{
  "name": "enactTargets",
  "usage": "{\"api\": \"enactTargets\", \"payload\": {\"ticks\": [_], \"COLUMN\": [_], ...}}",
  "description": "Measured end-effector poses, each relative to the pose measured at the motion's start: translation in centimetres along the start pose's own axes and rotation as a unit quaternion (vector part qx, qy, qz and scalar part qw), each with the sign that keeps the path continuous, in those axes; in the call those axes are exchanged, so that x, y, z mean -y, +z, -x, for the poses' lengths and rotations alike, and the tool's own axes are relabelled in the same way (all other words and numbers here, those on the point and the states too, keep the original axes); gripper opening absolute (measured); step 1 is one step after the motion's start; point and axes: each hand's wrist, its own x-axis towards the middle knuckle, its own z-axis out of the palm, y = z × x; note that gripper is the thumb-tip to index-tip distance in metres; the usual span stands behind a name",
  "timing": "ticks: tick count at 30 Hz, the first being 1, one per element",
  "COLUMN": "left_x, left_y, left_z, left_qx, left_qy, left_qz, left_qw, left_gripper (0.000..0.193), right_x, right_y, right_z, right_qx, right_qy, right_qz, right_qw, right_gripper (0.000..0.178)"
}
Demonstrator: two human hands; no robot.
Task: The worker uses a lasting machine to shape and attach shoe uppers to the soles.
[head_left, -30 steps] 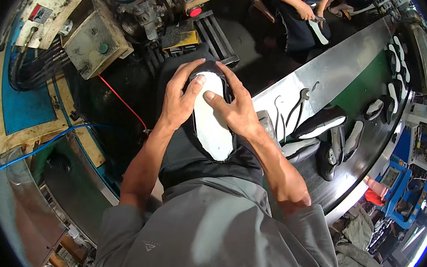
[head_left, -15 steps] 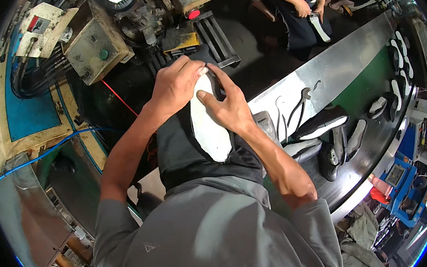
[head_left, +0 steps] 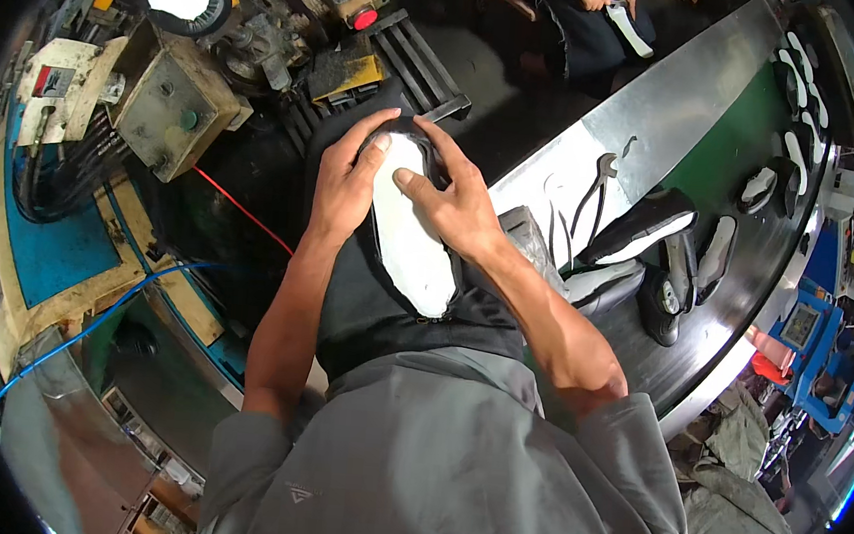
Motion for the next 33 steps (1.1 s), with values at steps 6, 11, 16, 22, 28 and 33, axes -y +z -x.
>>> {"api": "enactTargets", "payload": {"ticks": [6,11,16,22,28,33], "left_x": [1.9,2.0,3.3,3.2,2.7,6.2], "left_y": [1.1,-0.5,-0.1,-0.9,-1.9,-1.9], "left_z": [0.1,-2.6,-5.9,-5.2,-3.2,-2.1], "left_qx": [-0.070,-0.018,-0.058,0.017,0.061,-0.005], "left_qy": [0.111,0.193,0.107,0.144,-0.031,-0.063], "left_qz": [-0.101,-0.200,-0.279,-0.179,0.121,0.248], "left_qw": [0.986,0.960,0.953,0.973,0.990,0.967], "left_gripper": [0.034,0.026,0.018,0.031,0.029,0.026], "right_x": [-0.8,-0.6,1.1,-1.8,-3.7,-3.7], "right_y": [0.3,-0.8,-1.1,-1.6,-1.4,-0.8], "right_z": [-0.2,-0.2,11.1,11.3,12.4,12.9], "right_qx": [-0.004,0.000,0.120,0.087,0.067,0.061], "right_qy": [0.002,0.074,-0.155,-0.141,-0.192,-0.210], "right_qz": [-0.004,0.026,0.479,0.494,0.473,0.469], "right_qw": [1.000,0.997,0.856,0.854,0.857,0.856], "right_gripper": [0.075,0.084,0.105,0.084,0.092,0.104]}}
